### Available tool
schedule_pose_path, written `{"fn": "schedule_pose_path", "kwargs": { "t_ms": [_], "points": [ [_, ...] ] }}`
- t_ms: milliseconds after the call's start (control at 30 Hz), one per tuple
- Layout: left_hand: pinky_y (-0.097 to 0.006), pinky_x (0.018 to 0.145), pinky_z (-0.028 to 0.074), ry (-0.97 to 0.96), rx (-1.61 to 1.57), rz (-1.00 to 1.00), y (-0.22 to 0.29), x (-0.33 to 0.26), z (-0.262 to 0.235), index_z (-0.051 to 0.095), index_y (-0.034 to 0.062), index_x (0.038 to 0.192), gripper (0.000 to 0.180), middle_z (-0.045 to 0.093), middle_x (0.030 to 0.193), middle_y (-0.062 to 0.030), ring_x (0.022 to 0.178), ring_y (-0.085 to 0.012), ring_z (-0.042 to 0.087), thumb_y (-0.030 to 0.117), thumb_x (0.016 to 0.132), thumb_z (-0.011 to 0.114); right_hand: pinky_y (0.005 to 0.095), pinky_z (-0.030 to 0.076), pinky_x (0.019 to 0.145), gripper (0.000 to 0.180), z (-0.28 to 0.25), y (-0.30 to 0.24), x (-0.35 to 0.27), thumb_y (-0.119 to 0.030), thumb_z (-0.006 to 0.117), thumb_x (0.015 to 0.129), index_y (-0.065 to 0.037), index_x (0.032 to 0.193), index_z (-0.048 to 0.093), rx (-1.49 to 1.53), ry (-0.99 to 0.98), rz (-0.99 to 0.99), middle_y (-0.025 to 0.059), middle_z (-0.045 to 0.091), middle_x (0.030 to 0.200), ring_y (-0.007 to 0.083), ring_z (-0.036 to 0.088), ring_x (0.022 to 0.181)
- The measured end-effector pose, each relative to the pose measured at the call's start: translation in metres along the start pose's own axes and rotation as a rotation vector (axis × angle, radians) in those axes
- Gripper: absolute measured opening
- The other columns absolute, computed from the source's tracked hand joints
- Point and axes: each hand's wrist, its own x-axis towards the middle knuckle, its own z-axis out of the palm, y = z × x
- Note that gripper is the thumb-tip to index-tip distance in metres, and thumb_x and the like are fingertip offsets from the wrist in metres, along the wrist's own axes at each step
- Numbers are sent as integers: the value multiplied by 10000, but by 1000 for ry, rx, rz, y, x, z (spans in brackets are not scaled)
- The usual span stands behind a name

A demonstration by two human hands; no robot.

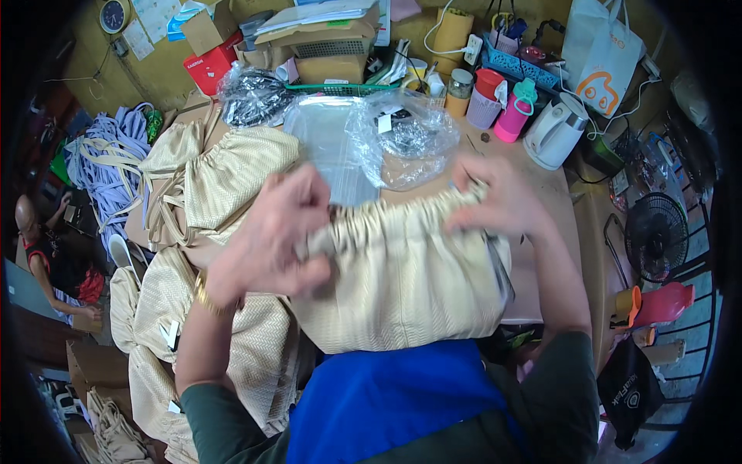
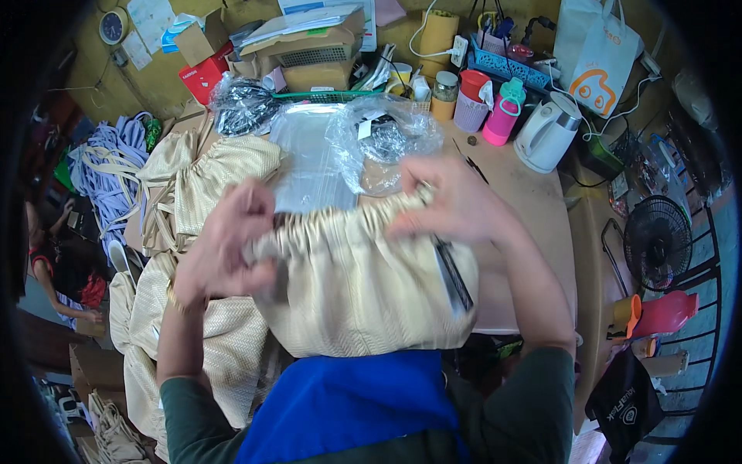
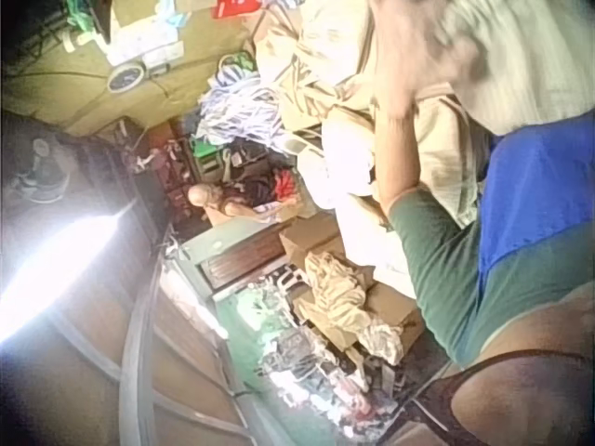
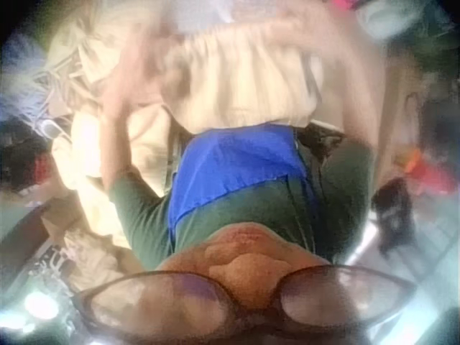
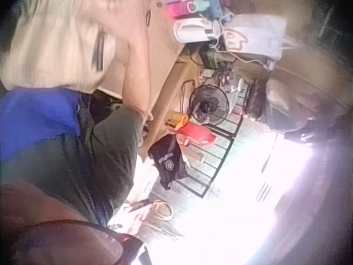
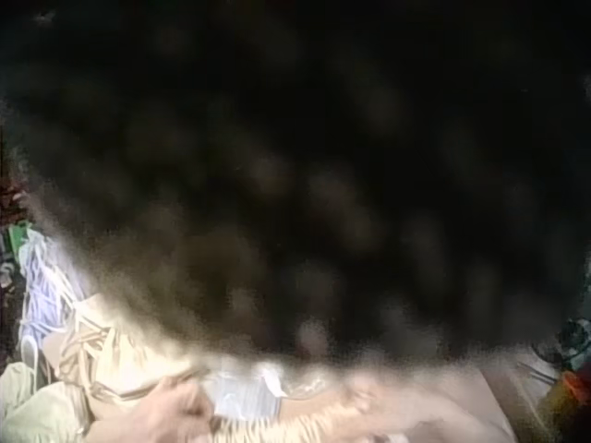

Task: The person attaches straps to a bag, adjusts the opening, and uses a small tool to tighten or secure hardware near the rim. The person سپس smooths the bag surface and attaches a brand tag to the handle.

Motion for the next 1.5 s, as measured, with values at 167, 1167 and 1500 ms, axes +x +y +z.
{"fn": "schedule_pose_path", "kwargs": {
  "t_ms": [167, 1167, 1500],
  "points": [
    [-447, 987, 420, 167, 7, -188, -115, 8, 91, 588, 37, 1141, 578, 476, 1263, -220, 1161, -403, 488, 316, 665, 757, 316, 436, 860, 392, 45, 88, 69, -258, 692, 881, -44, 1158, 517, 164, 104, 141, 65, 564, 971, 162, 545, 948],
    [-600, 1165, 134, 169, 291, -703, 5, -66, 163, 585, 150, 1336, 489, 313, 1548, -188, 1414, -399, 300, 135, 848, 572, 537, 253, 1145, 481, 130, 64, -59, -252, 615, 896, -89, 1346, 562, -543, 276, 104, 139, 411, 1489, 325, 347, 1405],
    [-418, 1038, 426, 533, -964, -1055, 49, -130, 223, 482, 1, 1352, 474, 409, 1480, -194, 1318, -284, 459, 288, 984, 570, 407, 491, 880, 425, 116, 55, 31, -306, 630, 915, -33, 1239, 596, -115, -154, 238, 201, 605, 1225, 321, 637, 1003]
  ]
}}
